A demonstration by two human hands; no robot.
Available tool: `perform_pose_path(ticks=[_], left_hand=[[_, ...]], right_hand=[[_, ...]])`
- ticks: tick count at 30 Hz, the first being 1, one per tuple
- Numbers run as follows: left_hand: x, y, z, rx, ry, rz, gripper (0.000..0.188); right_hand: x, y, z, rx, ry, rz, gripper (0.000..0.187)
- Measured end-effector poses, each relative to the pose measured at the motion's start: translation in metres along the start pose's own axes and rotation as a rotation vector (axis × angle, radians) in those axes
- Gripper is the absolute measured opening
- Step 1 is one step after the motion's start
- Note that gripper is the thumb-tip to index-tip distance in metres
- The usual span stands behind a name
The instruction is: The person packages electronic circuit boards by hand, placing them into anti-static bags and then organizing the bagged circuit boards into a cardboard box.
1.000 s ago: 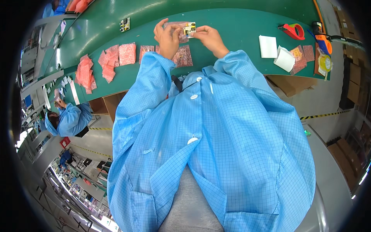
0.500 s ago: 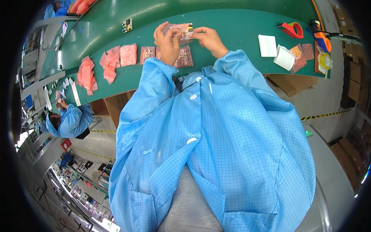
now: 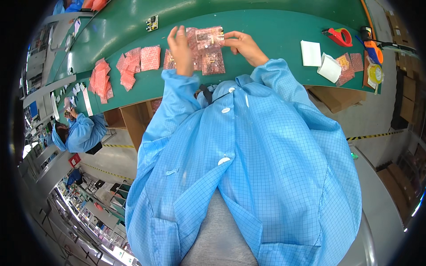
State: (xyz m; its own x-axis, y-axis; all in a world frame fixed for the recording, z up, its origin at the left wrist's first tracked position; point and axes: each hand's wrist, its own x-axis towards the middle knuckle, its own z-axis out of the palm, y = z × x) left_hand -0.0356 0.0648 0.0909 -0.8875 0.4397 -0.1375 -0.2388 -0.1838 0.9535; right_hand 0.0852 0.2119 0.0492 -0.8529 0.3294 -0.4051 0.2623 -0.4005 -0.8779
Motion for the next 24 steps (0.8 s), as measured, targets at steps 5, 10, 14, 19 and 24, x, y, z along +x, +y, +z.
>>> perform_pose_path(ticks=[5, 10, 14, 19, 24], left_hand=[[0.012, -0.008, -0.059, -0.257, -0.364, -0.521, 0.039], [-0.025, -0.034, -0.051, -0.358, -0.596, -0.572, 0.037], [-0.029, -0.051, -0.056, -0.278, -0.398, -0.445, 0.035], [-0.031, -0.07, -0.068, -0.019, -0.476, -0.269, 0.039], [-0.026, -0.056, -0.055, -0.104, -0.559, -0.548, 0.033]], right_hand=[[-0.008, 0.004, 0.003, 0.273, -0.174, 0.07, 0.029], [-0.005, 0.006, 0.012, 0.266, -0.322, 0.126, 0.025], [-0.009, 0.003, 0.02, 0.316, -0.389, 0.126, 0.023], [-0.006, -0.003, 0.029, 0.166, -0.41, 0.066, 0.019], [-0.003, 0.001, 0.024, 0.181, -0.479, 0.077, 0.017]])
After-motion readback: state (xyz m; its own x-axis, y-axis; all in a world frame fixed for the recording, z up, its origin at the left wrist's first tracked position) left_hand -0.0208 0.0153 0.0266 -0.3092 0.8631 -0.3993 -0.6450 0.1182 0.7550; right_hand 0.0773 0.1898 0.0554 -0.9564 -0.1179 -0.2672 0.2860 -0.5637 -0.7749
